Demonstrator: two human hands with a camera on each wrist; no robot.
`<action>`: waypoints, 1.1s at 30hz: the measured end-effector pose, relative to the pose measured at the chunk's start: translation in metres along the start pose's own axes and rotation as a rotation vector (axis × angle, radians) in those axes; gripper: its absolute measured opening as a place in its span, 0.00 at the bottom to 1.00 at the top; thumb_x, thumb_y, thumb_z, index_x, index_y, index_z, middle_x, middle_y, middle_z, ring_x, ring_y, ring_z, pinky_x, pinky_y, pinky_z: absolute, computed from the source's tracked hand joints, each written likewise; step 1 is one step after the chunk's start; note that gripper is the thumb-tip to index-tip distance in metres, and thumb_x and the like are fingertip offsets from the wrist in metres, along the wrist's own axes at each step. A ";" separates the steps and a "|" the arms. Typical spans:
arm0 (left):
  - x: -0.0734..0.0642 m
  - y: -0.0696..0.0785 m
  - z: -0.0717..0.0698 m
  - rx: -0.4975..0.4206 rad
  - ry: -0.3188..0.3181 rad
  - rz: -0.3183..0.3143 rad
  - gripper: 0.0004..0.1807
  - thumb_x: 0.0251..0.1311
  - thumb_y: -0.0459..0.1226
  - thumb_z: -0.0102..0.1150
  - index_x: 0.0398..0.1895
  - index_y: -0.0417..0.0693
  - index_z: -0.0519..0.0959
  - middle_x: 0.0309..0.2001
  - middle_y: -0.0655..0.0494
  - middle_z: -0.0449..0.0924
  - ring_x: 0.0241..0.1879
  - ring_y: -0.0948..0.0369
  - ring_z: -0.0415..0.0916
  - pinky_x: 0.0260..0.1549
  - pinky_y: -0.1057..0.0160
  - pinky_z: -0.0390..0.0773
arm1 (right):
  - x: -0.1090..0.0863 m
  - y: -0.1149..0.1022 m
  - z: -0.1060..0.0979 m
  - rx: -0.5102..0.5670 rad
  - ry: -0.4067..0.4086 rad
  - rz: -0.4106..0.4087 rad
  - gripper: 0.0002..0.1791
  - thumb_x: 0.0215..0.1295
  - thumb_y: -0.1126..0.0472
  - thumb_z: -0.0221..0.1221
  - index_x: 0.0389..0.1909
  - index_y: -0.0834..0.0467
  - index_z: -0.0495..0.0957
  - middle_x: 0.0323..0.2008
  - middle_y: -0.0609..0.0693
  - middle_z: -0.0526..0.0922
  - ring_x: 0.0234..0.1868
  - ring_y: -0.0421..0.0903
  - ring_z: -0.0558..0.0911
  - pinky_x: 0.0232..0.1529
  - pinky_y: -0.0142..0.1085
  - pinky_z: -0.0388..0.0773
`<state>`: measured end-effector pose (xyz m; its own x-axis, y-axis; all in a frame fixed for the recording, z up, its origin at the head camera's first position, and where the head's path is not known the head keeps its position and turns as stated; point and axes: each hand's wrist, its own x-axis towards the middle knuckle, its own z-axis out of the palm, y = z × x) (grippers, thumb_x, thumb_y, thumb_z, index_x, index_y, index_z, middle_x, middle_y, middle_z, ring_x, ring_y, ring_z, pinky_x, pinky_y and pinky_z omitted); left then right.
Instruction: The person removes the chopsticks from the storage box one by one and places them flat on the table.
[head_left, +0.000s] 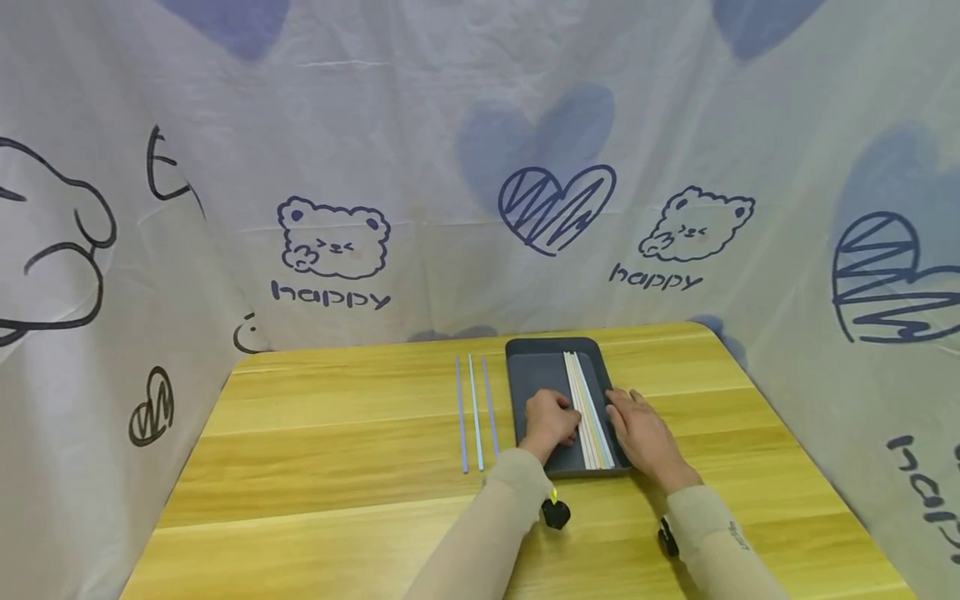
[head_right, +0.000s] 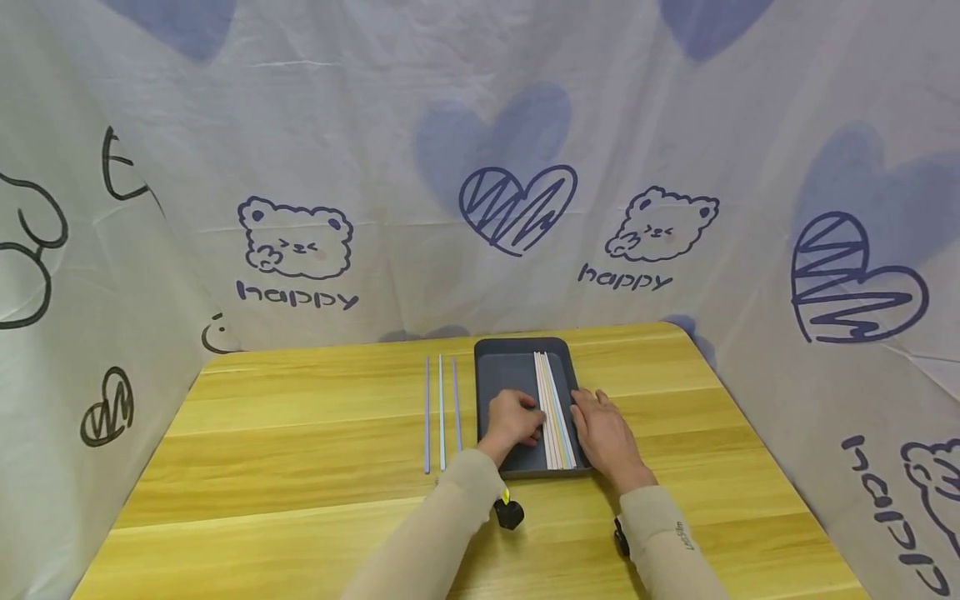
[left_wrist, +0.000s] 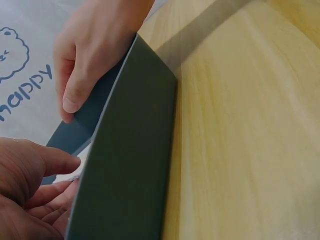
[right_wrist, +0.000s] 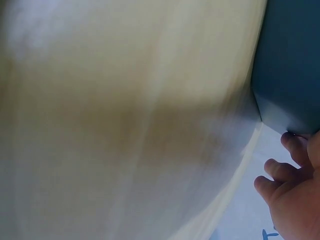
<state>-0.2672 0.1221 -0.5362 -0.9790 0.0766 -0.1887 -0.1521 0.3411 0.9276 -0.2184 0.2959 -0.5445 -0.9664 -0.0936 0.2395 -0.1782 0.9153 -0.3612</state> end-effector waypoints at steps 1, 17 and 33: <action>0.000 0.000 0.000 -0.004 -0.003 0.000 0.13 0.60 0.29 0.70 0.48 0.35 0.84 0.15 0.51 0.81 0.12 0.60 0.80 0.12 0.63 0.84 | 0.000 0.000 0.000 0.000 0.000 -0.001 0.24 0.85 0.59 0.47 0.71 0.68 0.72 0.71 0.69 0.74 0.74 0.75 0.68 0.74 0.68 0.68; 0.003 -0.009 0.009 -0.048 0.057 0.019 0.08 0.58 0.27 0.72 0.39 0.38 0.82 0.13 0.52 0.77 0.07 0.65 0.72 0.08 0.65 0.80 | 0.003 0.001 0.000 -0.001 -0.018 0.000 0.24 0.85 0.58 0.47 0.72 0.67 0.72 0.72 0.68 0.74 0.75 0.75 0.67 0.75 0.68 0.67; -0.002 -0.006 0.011 0.262 0.144 0.090 0.16 0.58 0.34 0.73 0.19 0.50 0.75 0.18 0.58 0.71 0.17 0.60 0.65 0.15 0.62 0.65 | 0.002 0.004 0.002 0.001 -0.011 0.004 0.24 0.85 0.58 0.47 0.72 0.67 0.72 0.72 0.68 0.74 0.74 0.75 0.67 0.75 0.68 0.67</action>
<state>-0.2633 0.1299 -0.5449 -0.9990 -0.0094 -0.0445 -0.0419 0.5702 0.8204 -0.2214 0.2984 -0.5473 -0.9691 -0.0939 0.2281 -0.1742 0.9153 -0.3631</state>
